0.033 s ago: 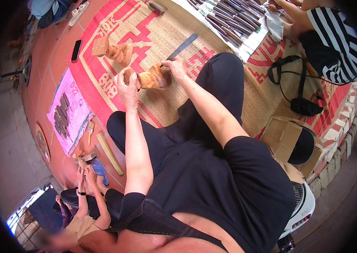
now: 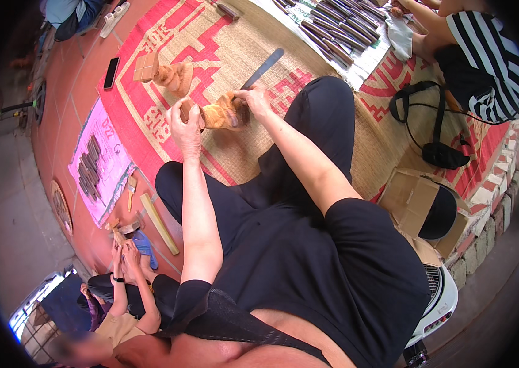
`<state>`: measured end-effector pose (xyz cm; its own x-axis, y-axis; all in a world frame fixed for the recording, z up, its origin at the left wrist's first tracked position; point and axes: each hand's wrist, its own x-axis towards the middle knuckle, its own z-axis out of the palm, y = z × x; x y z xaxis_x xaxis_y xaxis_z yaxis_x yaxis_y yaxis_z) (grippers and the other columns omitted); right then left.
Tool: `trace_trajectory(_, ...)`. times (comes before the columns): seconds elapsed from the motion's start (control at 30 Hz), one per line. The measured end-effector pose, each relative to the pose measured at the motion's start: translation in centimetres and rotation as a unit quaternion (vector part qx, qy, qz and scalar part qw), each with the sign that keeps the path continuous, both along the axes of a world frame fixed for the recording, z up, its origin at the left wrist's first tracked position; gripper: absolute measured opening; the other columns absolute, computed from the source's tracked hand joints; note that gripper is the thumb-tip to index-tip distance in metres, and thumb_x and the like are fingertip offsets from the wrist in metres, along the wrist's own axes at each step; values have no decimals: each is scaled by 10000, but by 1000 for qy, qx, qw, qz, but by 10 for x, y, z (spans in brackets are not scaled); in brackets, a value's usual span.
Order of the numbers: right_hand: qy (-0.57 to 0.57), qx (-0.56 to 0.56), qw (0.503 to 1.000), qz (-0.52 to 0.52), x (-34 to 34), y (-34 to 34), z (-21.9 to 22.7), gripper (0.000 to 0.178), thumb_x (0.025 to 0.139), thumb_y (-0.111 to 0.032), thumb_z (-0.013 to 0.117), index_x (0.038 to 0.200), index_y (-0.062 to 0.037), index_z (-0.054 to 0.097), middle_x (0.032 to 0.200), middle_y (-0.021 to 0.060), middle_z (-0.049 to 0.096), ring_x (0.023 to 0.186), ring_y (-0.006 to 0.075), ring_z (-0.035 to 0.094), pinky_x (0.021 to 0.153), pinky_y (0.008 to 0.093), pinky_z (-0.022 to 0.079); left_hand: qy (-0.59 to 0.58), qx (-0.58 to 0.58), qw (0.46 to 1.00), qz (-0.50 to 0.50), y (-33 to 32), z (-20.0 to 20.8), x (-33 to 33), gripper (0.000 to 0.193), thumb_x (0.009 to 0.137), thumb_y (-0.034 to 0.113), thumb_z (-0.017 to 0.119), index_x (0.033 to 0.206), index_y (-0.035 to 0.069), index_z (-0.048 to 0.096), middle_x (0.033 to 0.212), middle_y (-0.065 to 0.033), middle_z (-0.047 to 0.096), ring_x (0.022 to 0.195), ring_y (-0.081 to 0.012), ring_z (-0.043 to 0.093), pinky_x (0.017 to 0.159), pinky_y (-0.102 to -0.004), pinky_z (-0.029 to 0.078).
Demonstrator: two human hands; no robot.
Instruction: The person sits on a mat and carves a small block of wood using a knife. They hold the wood in their left hand and use the knife in their right hand to shape the piece, occasionally rotating it to access different sides.
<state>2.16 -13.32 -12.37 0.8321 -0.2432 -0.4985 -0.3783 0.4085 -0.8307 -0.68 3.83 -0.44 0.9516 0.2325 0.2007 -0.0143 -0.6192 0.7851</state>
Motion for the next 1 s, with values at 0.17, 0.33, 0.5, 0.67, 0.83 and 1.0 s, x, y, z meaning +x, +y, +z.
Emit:
trace_trajectory(0.17,-9,19,999,-41,1,1,-12,182,746,-86,727,839,20,612,760,105,671,620,161,640,546,258,528,-2,15,1000,-3,-4,-1,1,318,797,247,678,1069,89,629,1056,-75,530,1008,-224,568,905,-354,451)
trace_trajectory(0.33,6,3,1000,-14,2,0,-8,228,753,-119,741,865,30,610,781,113,674,630,160,648,555,247,524,-6,12,1000,-3,0,-6,2,314,799,240,678,1069,87,630,1055,-75,532,1000,-223,573,898,-348,456)
trace_trajectory(0.5,-10,-8,1000,-9,0,2,-7,215,726,-109,748,793,49,619,753,156,666,625,189,653,561,277,531,3,6,1000,-7,-3,0,1,315,801,239,677,1070,83,630,1060,-78,529,1001,-229,570,903,-352,455)
trace_trajectory(0.67,7,-6,999,-34,1,-2,-3,256,760,-183,750,857,14,618,744,103,667,629,164,643,550,247,505,-10,-8,1000,0,4,-7,1,326,803,247,676,1075,76,626,1069,-84,531,1027,-236,557,922,-356,441)
trace_trajectory(0.83,-13,-20,1000,21,-1,0,-12,227,770,-134,734,839,22,586,806,124,678,669,176,659,583,274,535,1,-6,1000,-4,0,-2,0,331,802,244,678,1082,74,622,1075,-86,528,1036,-239,552,934,-357,432)
trace_trajectory(1.0,0,65,995,-72,2,-3,-1,244,766,-104,734,868,11,544,811,130,681,644,200,669,578,286,546,-7,-14,1000,-2,5,-6,0,331,805,248,673,1084,78,621,1081,-85,518,1038,-238,552,933,-355,431)
